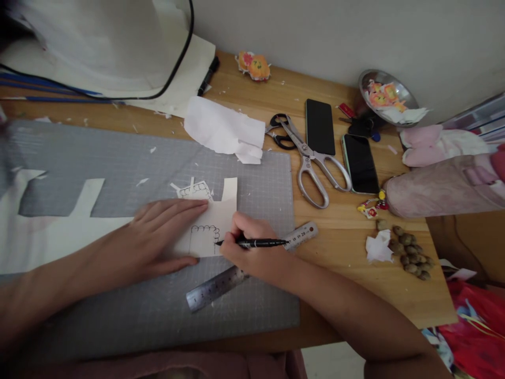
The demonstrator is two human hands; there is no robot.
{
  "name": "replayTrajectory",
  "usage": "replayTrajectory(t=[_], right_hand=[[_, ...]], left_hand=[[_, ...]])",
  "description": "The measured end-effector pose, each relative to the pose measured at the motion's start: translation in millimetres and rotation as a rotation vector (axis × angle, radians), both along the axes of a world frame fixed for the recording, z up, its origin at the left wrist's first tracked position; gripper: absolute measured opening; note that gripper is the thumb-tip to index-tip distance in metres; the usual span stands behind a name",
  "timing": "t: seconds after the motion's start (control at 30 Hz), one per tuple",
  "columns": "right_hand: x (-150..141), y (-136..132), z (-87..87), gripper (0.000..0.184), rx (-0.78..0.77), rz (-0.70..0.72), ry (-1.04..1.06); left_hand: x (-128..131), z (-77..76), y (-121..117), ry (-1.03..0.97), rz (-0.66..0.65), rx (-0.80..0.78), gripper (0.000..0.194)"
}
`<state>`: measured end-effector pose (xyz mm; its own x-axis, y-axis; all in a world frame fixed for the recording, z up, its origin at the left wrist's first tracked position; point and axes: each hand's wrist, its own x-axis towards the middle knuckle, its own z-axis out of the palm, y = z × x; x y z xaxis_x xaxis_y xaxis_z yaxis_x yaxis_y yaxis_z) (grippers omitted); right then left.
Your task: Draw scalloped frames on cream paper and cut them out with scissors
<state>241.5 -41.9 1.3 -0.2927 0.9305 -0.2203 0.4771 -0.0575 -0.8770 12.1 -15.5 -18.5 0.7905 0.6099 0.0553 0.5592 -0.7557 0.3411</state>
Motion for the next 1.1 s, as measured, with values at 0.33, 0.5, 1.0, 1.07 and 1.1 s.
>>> replayTrajectory(t=[0.33, 0.5, 1.0, 1.07, 1.1], right_hand=[[-0.3, 0.2, 2.6, 0.018, 0.028, -0.016, -0.041], [-0.2, 0.4, 3.6, 0.018, 0.016, 0.009, -0.032], [2.8, 0.1, -0.5, 0.020, 0.018, 0.097, 0.037], [3.2, 0.7, -0.1, 0.021, 0.010, 0.080, 0.045], [3.4, 1.0, 0.1, 0.021, 0.002, 0.071, 0.048]], left_hand=[[0.6, -0.4, 0.4, -0.005, -0.002, 0.014, 0.070], [-0.3, -0.8, -0.3, -0.008, 0.004, -0.005, 0.071], [0.2, -0.7, -0.1, -0.018, 0.004, -0.007, 0.072], [0.3, 0.0, 0.0, -0.015, 0.002, -0.009, 0.072], [0.4, 0.2, 0.0, -0.016, 0.002, -0.011, 0.072]])
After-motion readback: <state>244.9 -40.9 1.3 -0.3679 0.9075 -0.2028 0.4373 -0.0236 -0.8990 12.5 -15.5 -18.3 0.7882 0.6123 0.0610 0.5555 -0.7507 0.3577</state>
